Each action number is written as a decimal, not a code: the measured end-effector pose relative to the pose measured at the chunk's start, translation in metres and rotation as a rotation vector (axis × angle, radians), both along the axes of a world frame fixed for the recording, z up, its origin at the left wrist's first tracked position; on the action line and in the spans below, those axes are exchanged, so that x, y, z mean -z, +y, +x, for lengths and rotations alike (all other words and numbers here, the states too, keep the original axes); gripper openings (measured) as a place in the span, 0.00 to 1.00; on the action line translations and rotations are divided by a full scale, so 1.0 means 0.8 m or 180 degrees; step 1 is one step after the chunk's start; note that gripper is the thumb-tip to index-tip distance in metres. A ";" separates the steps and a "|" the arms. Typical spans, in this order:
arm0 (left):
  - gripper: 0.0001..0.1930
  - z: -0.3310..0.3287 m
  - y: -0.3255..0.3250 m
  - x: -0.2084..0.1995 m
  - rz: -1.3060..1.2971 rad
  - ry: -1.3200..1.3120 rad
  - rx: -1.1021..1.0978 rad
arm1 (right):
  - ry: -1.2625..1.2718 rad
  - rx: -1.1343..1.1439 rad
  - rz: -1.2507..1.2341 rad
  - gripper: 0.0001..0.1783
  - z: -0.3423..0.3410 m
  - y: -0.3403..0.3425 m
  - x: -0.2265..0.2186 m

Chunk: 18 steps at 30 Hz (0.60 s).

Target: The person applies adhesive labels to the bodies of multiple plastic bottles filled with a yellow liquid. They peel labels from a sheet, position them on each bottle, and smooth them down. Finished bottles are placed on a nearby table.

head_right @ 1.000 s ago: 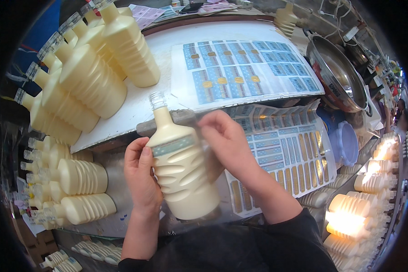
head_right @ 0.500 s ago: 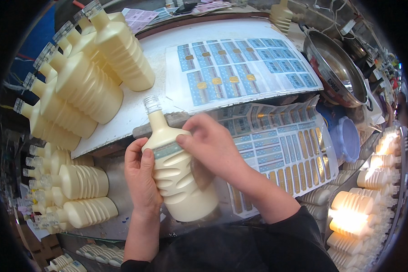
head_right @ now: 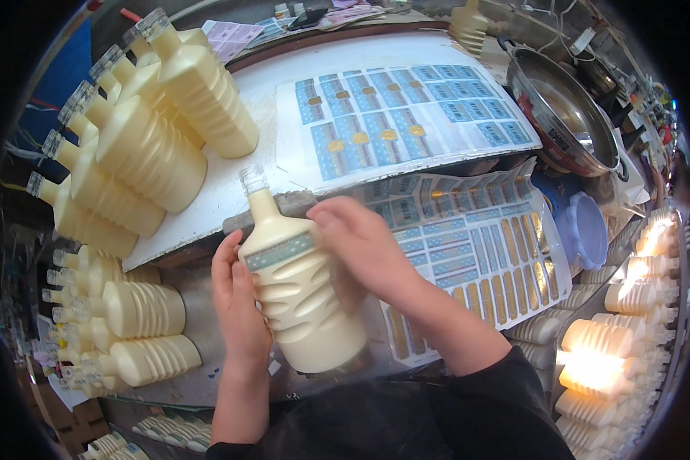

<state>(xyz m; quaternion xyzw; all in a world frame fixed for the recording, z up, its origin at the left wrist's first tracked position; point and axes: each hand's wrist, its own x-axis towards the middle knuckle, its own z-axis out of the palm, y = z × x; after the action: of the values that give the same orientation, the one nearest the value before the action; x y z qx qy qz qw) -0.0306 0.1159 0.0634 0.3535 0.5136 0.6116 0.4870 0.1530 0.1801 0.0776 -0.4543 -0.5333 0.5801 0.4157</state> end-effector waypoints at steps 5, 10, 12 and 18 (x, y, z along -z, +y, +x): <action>0.51 0.006 -0.035 -0.003 0.0063 0.1251 0.0527 | -0.0352 -0.0134 0.0022 0.20 0.013 -0.024 -0.003; 0.53 0.015 -0.038 0.003 -0.0006 0.0892 0.0437 | -0.1085 0.0023 0.0709 0.20 0.012 -0.047 -0.012; 0.53 0.015 -0.035 0.006 -0.0005 0.0610 0.0467 | -0.1154 0.0048 0.0873 0.20 0.012 -0.053 -0.016; 0.50 0.015 -0.033 0.013 0.0033 -0.0014 0.0629 | -0.1193 0.0087 0.1051 0.20 0.014 -0.061 -0.017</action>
<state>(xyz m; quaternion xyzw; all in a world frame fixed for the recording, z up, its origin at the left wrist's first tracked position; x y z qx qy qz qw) -0.0188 0.0898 0.0534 0.4036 0.4720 0.5641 0.5442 0.1641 0.1316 0.0911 -0.4870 -0.6824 0.3850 0.3858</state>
